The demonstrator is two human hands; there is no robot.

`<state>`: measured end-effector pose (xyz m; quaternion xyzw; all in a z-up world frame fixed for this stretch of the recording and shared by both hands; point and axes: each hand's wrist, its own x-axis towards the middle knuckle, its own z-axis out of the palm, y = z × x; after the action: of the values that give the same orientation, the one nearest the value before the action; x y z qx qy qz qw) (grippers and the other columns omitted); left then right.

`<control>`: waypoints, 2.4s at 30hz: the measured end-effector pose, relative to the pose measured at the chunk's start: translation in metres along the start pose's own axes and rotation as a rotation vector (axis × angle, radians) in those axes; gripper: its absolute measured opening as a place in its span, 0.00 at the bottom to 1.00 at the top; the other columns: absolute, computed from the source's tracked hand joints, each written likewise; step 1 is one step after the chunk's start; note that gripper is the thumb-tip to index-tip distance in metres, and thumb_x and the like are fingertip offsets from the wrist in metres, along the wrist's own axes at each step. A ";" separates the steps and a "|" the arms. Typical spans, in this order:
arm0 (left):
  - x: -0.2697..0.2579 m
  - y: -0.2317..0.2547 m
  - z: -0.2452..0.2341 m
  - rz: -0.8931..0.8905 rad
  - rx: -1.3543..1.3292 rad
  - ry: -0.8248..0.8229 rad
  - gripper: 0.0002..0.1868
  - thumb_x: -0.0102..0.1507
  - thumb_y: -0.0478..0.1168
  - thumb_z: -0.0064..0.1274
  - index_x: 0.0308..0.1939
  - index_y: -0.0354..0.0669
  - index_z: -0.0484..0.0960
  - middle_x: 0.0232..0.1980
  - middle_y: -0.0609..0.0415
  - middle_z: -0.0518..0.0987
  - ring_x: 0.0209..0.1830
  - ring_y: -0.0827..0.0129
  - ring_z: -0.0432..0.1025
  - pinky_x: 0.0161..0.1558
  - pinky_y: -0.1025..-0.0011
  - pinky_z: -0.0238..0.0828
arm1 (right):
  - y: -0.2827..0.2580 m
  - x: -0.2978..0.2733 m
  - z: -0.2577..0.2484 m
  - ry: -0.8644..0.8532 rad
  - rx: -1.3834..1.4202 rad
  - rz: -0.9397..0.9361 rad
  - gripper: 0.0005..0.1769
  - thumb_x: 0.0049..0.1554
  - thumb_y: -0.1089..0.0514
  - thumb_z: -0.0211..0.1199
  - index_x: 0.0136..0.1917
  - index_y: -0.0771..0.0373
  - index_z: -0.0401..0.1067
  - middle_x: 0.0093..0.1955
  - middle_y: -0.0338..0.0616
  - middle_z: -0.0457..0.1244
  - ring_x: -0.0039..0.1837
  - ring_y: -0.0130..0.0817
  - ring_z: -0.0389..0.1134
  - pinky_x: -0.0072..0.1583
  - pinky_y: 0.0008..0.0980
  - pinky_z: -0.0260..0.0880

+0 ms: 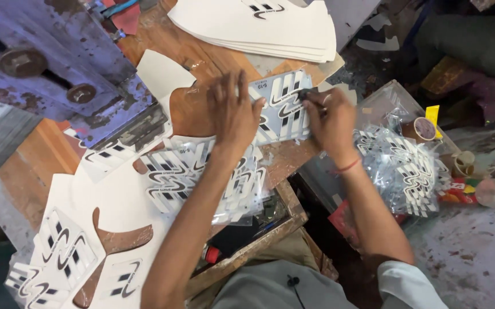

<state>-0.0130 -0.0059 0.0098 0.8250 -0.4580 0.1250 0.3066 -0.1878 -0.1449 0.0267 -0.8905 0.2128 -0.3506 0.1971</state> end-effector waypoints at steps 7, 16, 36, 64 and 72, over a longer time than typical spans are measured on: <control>-0.002 0.000 0.012 -0.052 -0.029 -0.055 0.28 0.67 0.50 0.57 0.65 0.37 0.73 0.67 0.41 0.69 0.73 0.45 0.58 0.75 0.40 0.48 | -0.014 -0.032 -0.005 -0.098 -0.101 -0.008 0.08 0.57 0.60 0.70 0.49 0.65 0.80 0.42 0.50 0.63 0.44 0.49 0.66 0.46 0.45 0.66; -0.006 -0.001 0.018 -0.007 -0.026 0.007 0.26 0.66 0.47 0.58 0.65 0.40 0.75 0.65 0.43 0.70 0.70 0.46 0.59 0.75 0.37 0.46 | -0.017 -0.013 0.004 0.030 -0.242 -0.055 0.06 0.63 0.61 0.68 0.48 0.67 0.77 0.46 0.54 0.62 0.50 0.54 0.65 0.50 0.49 0.64; -0.010 -0.001 0.008 0.037 -0.078 -0.009 0.25 0.61 0.33 0.51 0.64 0.43 0.75 0.59 0.50 0.75 0.64 0.53 0.66 0.77 0.36 0.40 | -0.004 0.019 0.052 -0.166 -0.096 -0.176 0.07 0.63 0.59 0.66 0.47 0.66 0.77 0.46 0.57 0.64 0.48 0.57 0.65 0.51 0.52 0.65; -0.050 -0.042 -0.119 0.163 0.197 -0.301 0.29 0.57 0.32 0.54 0.64 0.39 0.78 0.56 0.44 0.75 0.58 0.48 0.69 0.58 0.47 0.61 | 0.009 -0.041 -0.061 0.101 0.799 0.674 0.08 0.65 0.62 0.65 0.56 0.68 0.78 0.49 0.38 0.69 0.48 0.23 0.68 0.50 0.24 0.71; 0.000 -0.005 0.017 -0.028 -0.023 -0.076 0.35 0.63 0.53 0.58 0.67 0.36 0.70 0.70 0.39 0.65 0.73 0.39 0.54 0.68 0.37 0.45 | -0.003 0.000 0.004 0.007 -0.121 -0.022 0.10 0.57 0.60 0.73 0.52 0.65 0.81 0.48 0.52 0.67 0.52 0.48 0.69 0.53 0.41 0.67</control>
<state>-0.0101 -0.0150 -0.0056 0.8320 -0.4589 0.0840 0.3001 -0.1845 -0.1415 0.0252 -0.9018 0.2248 -0.3422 0.1382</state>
